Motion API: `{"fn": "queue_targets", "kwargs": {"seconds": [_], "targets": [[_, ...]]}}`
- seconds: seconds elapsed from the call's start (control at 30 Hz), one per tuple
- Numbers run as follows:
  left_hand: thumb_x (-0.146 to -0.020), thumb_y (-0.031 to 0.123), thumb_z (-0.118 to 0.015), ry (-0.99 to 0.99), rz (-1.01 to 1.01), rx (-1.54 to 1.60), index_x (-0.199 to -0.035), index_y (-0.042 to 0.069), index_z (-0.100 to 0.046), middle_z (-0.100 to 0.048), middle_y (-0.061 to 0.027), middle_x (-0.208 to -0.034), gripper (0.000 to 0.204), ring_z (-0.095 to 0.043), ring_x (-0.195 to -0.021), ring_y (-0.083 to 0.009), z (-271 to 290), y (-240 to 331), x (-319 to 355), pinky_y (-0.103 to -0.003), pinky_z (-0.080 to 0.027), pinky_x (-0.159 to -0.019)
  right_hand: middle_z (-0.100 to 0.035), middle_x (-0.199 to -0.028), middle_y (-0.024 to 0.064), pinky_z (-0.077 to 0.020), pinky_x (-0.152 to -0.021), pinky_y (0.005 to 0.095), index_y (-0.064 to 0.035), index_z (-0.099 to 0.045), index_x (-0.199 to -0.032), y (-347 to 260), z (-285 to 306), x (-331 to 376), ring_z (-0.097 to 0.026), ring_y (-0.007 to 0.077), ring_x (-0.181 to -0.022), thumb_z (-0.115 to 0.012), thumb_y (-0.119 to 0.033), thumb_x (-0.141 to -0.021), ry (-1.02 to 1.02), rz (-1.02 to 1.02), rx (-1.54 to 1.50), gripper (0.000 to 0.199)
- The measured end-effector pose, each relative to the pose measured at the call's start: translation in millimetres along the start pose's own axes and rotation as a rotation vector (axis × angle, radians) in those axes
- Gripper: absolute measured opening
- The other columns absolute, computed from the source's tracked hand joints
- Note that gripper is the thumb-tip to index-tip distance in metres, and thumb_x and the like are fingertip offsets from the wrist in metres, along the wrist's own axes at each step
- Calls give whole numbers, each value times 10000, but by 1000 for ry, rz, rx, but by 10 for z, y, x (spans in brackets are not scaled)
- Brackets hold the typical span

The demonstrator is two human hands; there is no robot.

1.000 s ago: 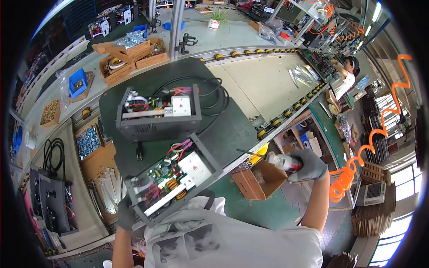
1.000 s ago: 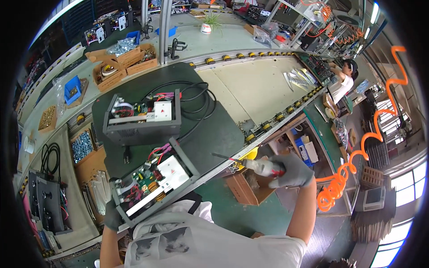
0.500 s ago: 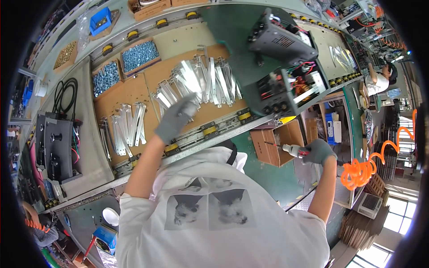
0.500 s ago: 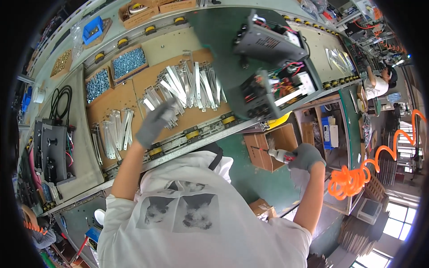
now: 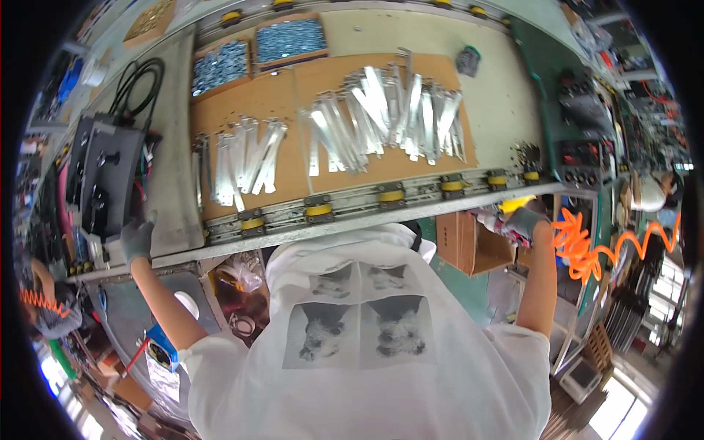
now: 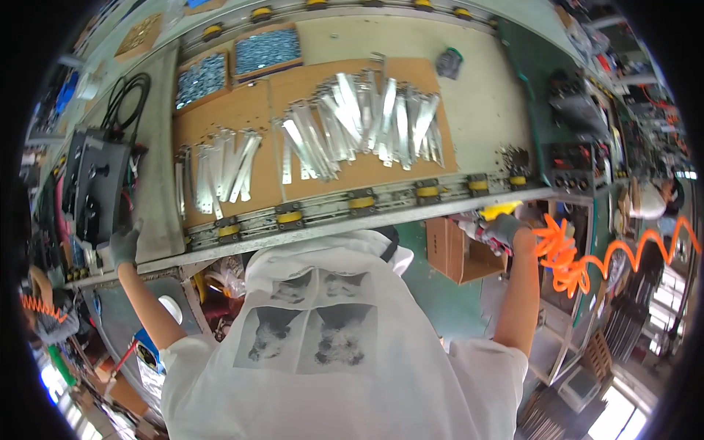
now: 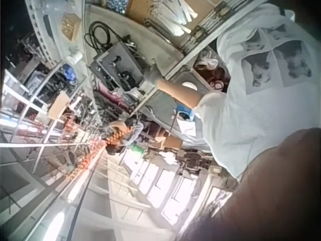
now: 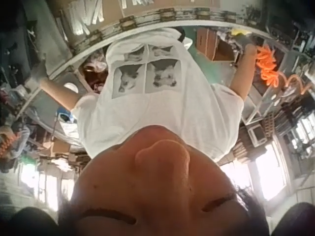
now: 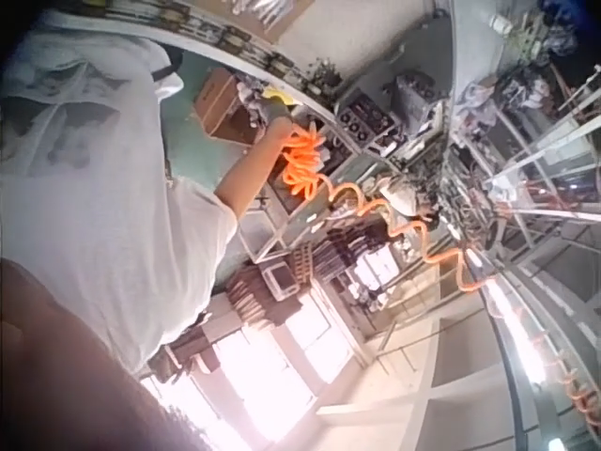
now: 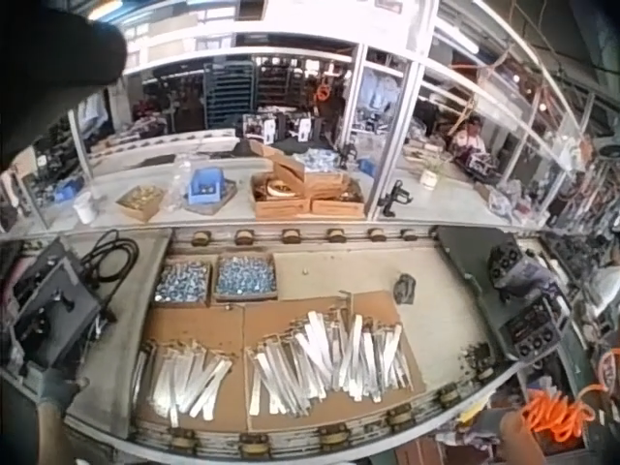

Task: Assembling and wiring electrical components inside metal boxes on a factory assembly line.

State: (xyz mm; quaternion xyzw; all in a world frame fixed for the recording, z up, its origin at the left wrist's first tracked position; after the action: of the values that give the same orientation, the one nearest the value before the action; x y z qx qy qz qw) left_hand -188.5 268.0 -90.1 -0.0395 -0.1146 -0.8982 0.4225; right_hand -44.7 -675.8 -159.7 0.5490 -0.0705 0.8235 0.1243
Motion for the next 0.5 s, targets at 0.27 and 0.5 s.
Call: {"fn": "queue_targets", "kwargs": {"seconds": [0.27,0.5], "targets": [[-713,742,-670,-239,-39,-447,-1077,74,-698,-696,-153,-1125,762,-659,-1064,-323,-276,596,145,-409,-519,-907,-700,-871,193,-556,-733,420,-1,-719,-915,-840,-26,239,-692,320,-824,-705,-318,-793,273,-22,473,340],[-605,731,-757,-200,-15,-318,-942,67,-755,-723,-164,-1005,744,-699,-947,-323,-252,937,265,-405,-547,-829,-695,-903,231,-542,-791,483,-10,-725,-867,-1989,227,907,-677,402,-876,-646,-421,-852,689,75,591,418]]}}
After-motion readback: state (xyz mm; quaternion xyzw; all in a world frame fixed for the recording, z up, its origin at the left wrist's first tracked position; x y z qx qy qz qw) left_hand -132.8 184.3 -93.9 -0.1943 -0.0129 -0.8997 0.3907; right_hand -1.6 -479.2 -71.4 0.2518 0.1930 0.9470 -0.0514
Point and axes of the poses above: each hand's wrist, its own x-axis away from the middle knuckle, its own z-axis out of the back of the hand, y = z × x, the point moved 7 cm from there along -x, towards the middle knuckle
